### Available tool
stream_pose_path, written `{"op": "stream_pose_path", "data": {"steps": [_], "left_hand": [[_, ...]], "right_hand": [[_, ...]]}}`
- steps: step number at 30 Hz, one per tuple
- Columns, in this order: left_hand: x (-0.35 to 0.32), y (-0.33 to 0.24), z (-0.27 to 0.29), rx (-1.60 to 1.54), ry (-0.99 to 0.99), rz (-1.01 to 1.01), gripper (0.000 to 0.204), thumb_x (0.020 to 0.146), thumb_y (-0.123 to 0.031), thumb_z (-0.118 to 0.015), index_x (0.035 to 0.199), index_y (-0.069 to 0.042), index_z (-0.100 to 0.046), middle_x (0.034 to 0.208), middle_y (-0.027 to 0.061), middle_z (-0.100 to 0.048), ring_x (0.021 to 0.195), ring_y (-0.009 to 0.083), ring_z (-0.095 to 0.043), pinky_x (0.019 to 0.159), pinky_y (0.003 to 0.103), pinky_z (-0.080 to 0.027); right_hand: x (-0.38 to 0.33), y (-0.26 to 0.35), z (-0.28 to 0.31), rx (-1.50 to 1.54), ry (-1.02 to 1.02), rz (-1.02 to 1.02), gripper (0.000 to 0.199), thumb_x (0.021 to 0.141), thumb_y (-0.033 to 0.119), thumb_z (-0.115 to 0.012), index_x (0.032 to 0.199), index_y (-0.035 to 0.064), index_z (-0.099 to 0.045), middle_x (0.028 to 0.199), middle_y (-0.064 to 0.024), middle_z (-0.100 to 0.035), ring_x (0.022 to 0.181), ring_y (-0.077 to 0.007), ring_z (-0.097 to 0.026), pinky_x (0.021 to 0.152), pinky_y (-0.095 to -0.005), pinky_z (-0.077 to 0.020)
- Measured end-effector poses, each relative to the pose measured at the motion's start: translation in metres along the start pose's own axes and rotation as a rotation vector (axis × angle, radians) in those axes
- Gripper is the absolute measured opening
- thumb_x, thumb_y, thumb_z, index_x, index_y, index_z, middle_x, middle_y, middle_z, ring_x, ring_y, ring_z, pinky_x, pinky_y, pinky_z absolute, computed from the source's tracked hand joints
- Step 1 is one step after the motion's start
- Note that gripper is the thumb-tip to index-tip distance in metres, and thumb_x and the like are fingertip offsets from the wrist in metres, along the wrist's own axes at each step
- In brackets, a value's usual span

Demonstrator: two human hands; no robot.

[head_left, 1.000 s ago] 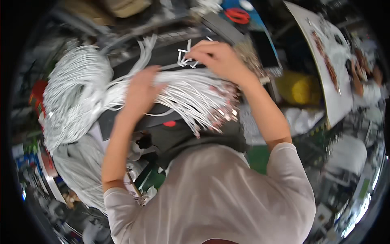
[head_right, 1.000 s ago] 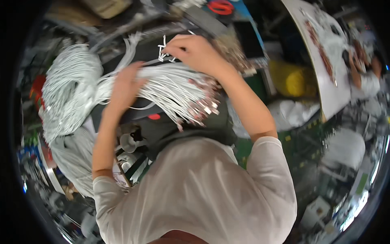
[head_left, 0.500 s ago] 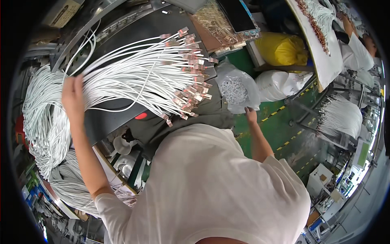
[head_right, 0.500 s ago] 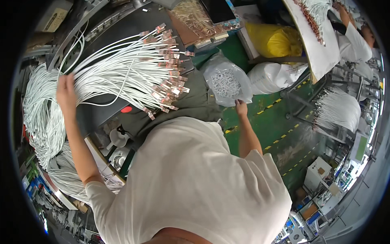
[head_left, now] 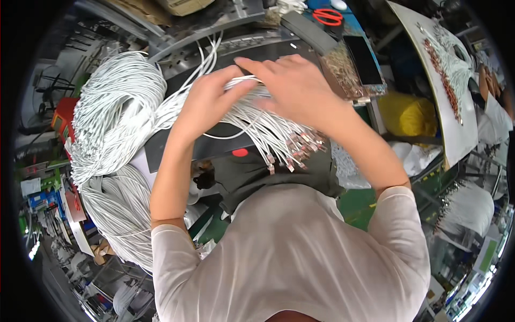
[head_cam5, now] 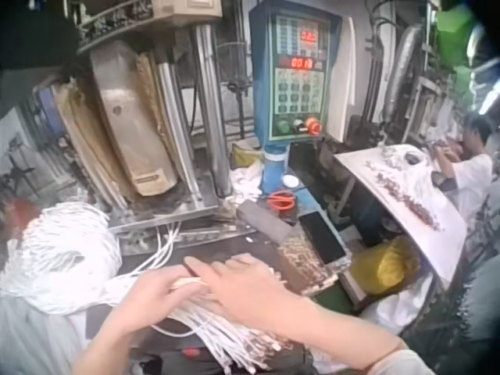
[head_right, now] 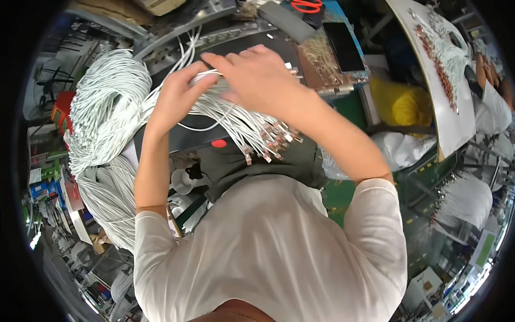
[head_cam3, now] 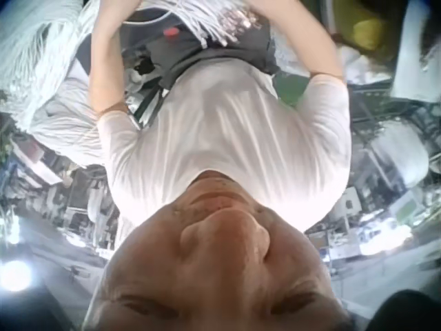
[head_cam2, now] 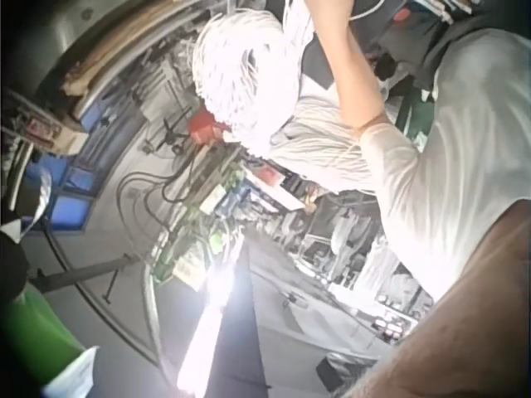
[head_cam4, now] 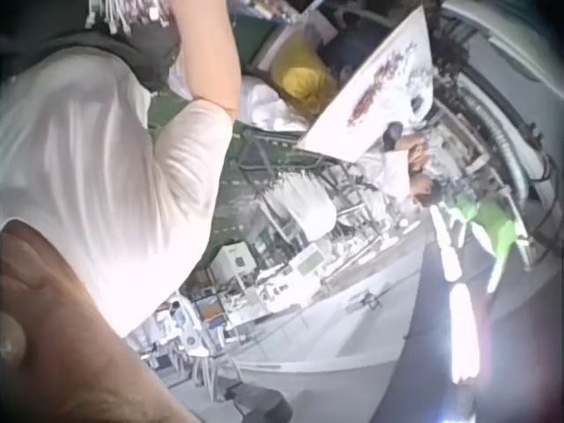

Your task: Organizing and inserting bundles of wires into an assembly fixture for processing.

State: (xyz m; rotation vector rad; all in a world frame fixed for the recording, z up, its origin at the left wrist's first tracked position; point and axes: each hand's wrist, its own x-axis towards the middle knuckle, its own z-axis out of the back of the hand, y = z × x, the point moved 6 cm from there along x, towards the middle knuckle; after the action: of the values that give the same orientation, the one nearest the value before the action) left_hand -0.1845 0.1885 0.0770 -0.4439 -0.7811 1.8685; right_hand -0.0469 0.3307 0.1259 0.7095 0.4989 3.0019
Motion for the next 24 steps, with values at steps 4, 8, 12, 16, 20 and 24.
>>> {"op": "stream_pose_path", "data": {"steps": [4, 8, 12, 16, 20, 24], "left_hand": [[-0.014, 0.038, 0.039, -0.15, -0.076, 0.09, 0.025, 0.103, -0.025, -0.062, 0.101, -0.002, -0.068, 0.074, 0.0089, -0.057, 0.068, 0.0164, -0.049, 0.066, 0.031, -0.043], [-0.025, 0.073, 0.037, -0.047, -0.168, 0.074, 0.024, 0.104, -0.024, -0.061, 0.1, -0.002, -0.068, 0.074, 0.0069, -0.058, 0.068, 0.015, -0.051, 0.067, 0.03, -0.044], [-0.03, 0.096, 0.052, -0.09, -0.33, 0.133, 0.03, 0.105, -0.028, -0.059, 0.095, -0.002, -0.069, 0.076, 0.0106, -0.063, 0.07, 0.0216, -0.058, 0.069, 0.035, -0.047], [-0.023, 0.075, 0.052, 0.016, -0.288, 0.227, 0.039, 0.106, -0.036, -0.056, 0.091, -0.002, -0.071, 0.077, 0.013, -0.067, 0.072, 0.0267, -0.065, 0.071, 0.038, -0.049], [0.005, 0.011, 0.034, 0.166, -0.282, 0.085, 0.049, 0.107, -0.043, -0.052, 0.09, -0.002, -0.074, 0.074, 0.0116, -0.069, 0.072, 0.0226, -0.067, 0.069, 0.037, -0.051], [0.011, -0.003, 0.031, 0.075, 0.048, 0.3, 0.049, 0.109, -0.043, -0.05, 0.098, -0.003, -0.076, 0.079, 0.0102, -0.072, 0.073, 0.0164, -0.068, 0.066, 0.034, -0.051]], "right_hand": [[0.033, -0.02, -0.02, -0.264, 0.392, -0.102, 0.052, 0.084, 0.024, -0.076, 0.132, 0.0097, -0.062, 0.127, -0.0117, -0.066, 0.12, -0.0337, -0.063, 0.096, -0.0453, -0.0517], [0.034, -0.02, -0.059, -0.303, 0.126, 0.053, 0.041, 0.087, 0.022, -0.072, 0.126, 0.0096, -0.063, 0.121, -0.0076, -0.069, 0.115, -0.0347, -0.064, 0.087, -0.0469, -0.0534], [0.027, -0.033, -0.093, 0.077, 0.039, 0.062, 0.033, 0.089, 0.017, -0.069, 0.121, 0.0089, -0.065, 0.115, -0.0063, -0.07, 0.109, -0.035, -0.066, 0.082, -0.0477, -0.0542], [0.014, -0.059, -0.092, -0.044, 0.231, -0.153, 0.032, 0.089, 0.015, -0.068, 0.121, 0.0091, -0.064, 0.115, -0.0078, -0.07, 0.11, -0.0354, -0.065, 0.087, -0.047, -0.0534], [0.018, -0.03, -0.064, -0.255, 0.115, -0.035, 0.025, 0.089, 0.014, -0.067, 0.113, 0.009, -0.064, 0.111, -0.0082, -0.069, 0.106, -0.0342, -0.065, 0.089, -0.0447, -0.0523], [0.024, -0.016, -0.044, -0.149, 0.158, 0.021, 0.018, 0.085, 0.013, -0.069, 0.102, 0.0092, -0.064, 0.103, -0.0078, -0.067, 0.099, -0.0315, -0.065, 0.087, -0.0416, -0.0513]]}}
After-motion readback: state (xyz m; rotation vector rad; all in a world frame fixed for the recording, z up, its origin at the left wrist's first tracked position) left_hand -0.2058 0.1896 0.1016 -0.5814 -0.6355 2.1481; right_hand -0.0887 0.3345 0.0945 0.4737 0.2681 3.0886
